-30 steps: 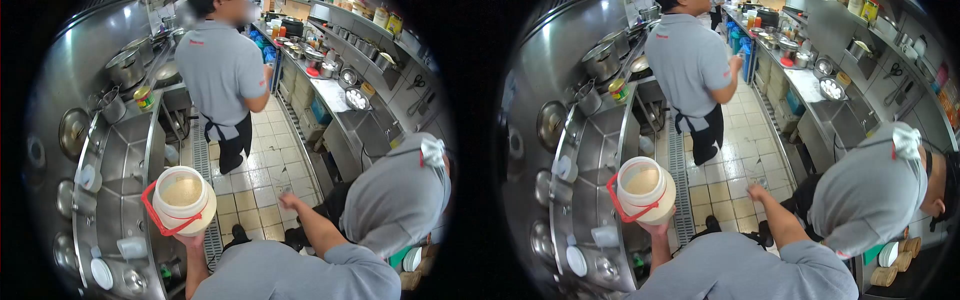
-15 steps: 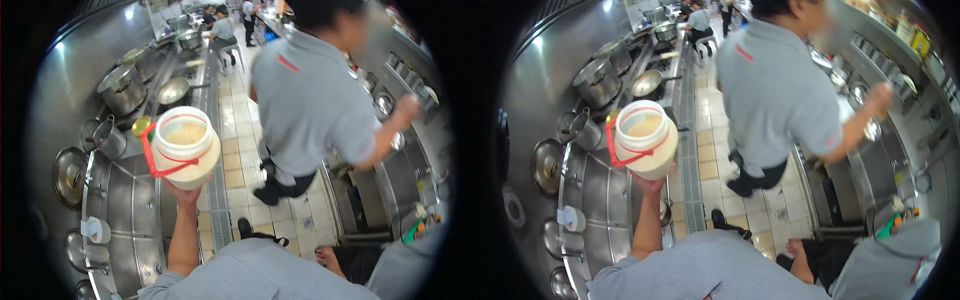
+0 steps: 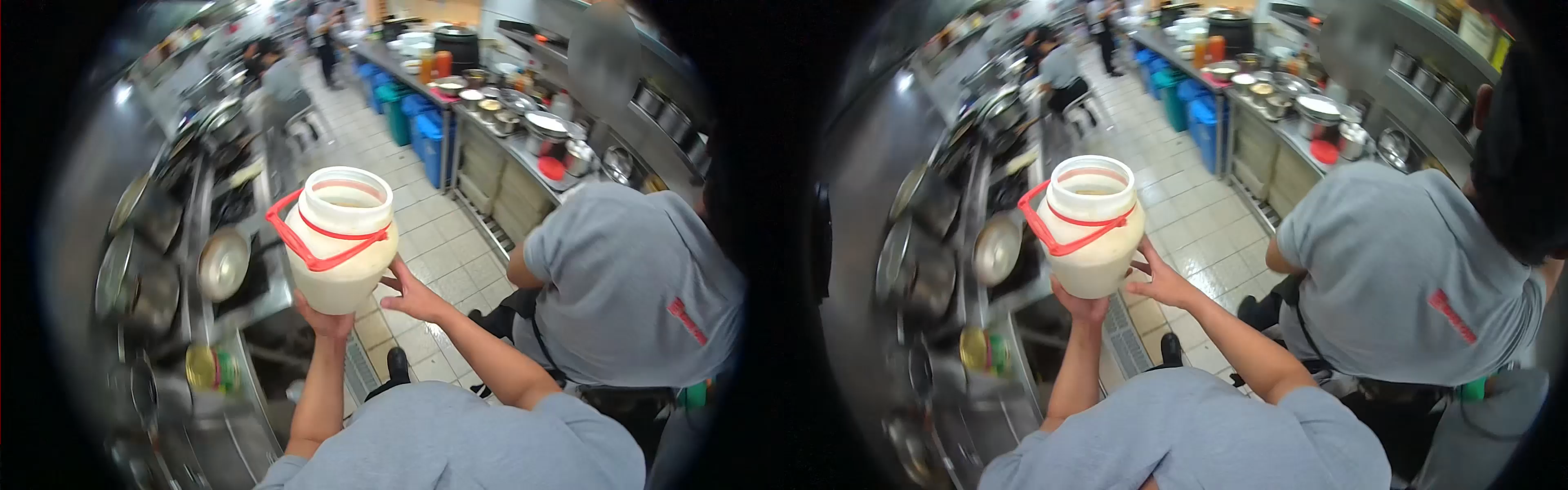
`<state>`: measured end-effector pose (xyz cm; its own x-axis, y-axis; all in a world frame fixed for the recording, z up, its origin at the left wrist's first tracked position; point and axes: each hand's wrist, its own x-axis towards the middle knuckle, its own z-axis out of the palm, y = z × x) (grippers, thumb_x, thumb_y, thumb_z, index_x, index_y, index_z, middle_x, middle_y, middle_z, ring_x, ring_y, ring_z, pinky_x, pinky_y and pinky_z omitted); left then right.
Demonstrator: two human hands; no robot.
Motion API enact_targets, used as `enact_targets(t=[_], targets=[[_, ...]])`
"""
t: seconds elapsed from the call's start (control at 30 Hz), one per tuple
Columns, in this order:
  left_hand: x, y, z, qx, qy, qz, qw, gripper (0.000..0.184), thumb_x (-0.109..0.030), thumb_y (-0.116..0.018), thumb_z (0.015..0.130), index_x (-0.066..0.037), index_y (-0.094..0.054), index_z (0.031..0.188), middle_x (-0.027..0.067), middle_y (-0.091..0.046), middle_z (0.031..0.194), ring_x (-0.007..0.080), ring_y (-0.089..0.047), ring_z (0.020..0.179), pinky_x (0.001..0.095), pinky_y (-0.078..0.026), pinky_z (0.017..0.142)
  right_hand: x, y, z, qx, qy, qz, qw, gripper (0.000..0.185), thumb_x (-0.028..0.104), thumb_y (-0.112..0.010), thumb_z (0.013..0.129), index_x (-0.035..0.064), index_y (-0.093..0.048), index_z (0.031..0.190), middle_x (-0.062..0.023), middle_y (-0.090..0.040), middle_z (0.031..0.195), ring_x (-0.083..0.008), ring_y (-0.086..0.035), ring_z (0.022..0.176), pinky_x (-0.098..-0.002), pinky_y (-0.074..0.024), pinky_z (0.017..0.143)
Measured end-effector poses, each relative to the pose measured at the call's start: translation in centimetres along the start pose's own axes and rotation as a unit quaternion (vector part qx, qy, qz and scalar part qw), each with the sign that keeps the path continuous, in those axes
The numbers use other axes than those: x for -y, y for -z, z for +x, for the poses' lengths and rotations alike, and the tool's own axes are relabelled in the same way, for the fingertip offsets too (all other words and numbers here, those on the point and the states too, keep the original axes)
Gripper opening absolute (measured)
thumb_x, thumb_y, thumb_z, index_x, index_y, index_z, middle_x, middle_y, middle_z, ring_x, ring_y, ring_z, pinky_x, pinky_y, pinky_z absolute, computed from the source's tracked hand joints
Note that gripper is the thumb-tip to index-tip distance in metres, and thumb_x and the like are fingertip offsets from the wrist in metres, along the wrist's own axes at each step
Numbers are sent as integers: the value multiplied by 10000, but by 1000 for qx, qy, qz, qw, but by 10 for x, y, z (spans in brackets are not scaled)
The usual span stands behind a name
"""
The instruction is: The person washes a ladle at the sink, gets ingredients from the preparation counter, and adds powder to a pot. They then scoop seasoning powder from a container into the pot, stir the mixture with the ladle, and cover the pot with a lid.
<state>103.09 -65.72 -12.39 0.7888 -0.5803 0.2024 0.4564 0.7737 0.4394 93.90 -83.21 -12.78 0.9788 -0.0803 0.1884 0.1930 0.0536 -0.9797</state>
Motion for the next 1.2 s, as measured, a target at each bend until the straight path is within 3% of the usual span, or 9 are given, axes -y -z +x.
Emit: enact_targets(t=[0.07, 0.2, 0.4, 0.43, 0.53, 0.67, 0.87, 0.97, 1.2], targets=[[19, 13, 73, 67, 24, -22, 997, 766, -483, -557, 880, -120, -272, 1491, 87, -338, 1517, 287, -389, 1357, 431, -331, 1127, 12, 27, 44, -99, -1, 131, 986, 947, 189, -737, 807, 169, -128, 1532, -89, -257, 1547, -290, -428, 1318, -484, -447, 1014], [46, 7, 213, 150, 103, 224, 958, 939, -98, -761, 712, -137, -142, 1416, 115, -400, 1360, 262, -437, 1273, 424, -359, 1087, 13, 133, 96, -211, 83, 238, 944, 802, 368, -729, 825, 126, -313, 1466, -44, -419, 1463, -224, -463, 1291, -455, -406, 1055], [173, -47, 402, 365, 176, 482, 777, 1022, -309, -847, 703, -130, -146, 1425, 150, -341, 1415, 299, -354, 1347, 465, -341, 1095, -29, 320, 129, -410, 204, 295, 838, 734, 543, -584, 893, 150, -339, 1462, -50, -474, 1423, -235, -484, 1275, -399, -416, 1054], [194, -48, 433, 376, 180, 479, 772, 1022, -309, -847, 703, -130, -146, 1425, 150, -341, 1415, 299, -354, 1347, 465, -341, 1095, -42, 347, 130, -427, 219, 314, 819, 723, 572, -545, 905, 135, -362, 1451, -59, -491, 1412, -238, -503, 1260, -396, -422, 1051], [250, -61, 521, 430, 295, 374, 767, 1121, -743, -672, 693, -161, -123, 1478, 105, -224, 1524, 295, -238, 1429, 586, -298, 1077, -60, 411, 140, -461, 241, 313, 794, 738, 608, -500, 912, 107, -377, 1440, -70, -507, 1398, -254, -514, 1253, -416, -435, 1039], [298, -118, 614, 340, 450, 263, 783, 1194, -827, -583, 678, -267, 27, 1539, 34, -121, 1597, 306, -200, 1447, 597, -315, 1064, -75, 498, 159, -476, 210, 221, 825, 715, 600, -474, 928, 111, -379, 1441, -76, -495, 1410, -243, -509, 1257, -426, -440, 1030], [378, -110, 715, 277, 573, 244, 732, 1000, -687, -592, 799, -286, -48, 1537, 46, -167, 1577, 324, -231, 1429, 651, -326, 1030, -23, 586, 208, -627, 23, 207, 750, 615, 502, -383, 1014, 34, -421, 1410, -102, -483, 1400, -191, -477, 1253, -334, -392, 1042], [428, -93, 760, 241, 635, 175, 713, 932, -675, -570, 819, -272, -117, 1527, 71, -201, 1567, 331, -248, 1423, 671, -317, 1023, 16, 613, 250, -611, 52, -95, 785, 727, 489, -471, 979, 1, -288, 1486, -136, -329, 1520, -235, -307, 1393, -348, -227, 1140], [532, -62, 881, 222, 787, 90, 569, 714, -579, -461, 923, -235, -209, 1496, 68, -282, 1540, 310, -295, 1402, 672, -297, 1030, 27, 675, 320, -668, -148, -218, 696, 799, 477, -549, 925, -22, -271, 1484, -164, -331, 1517, -257, -280, 1414, -369, -195, 1149]])
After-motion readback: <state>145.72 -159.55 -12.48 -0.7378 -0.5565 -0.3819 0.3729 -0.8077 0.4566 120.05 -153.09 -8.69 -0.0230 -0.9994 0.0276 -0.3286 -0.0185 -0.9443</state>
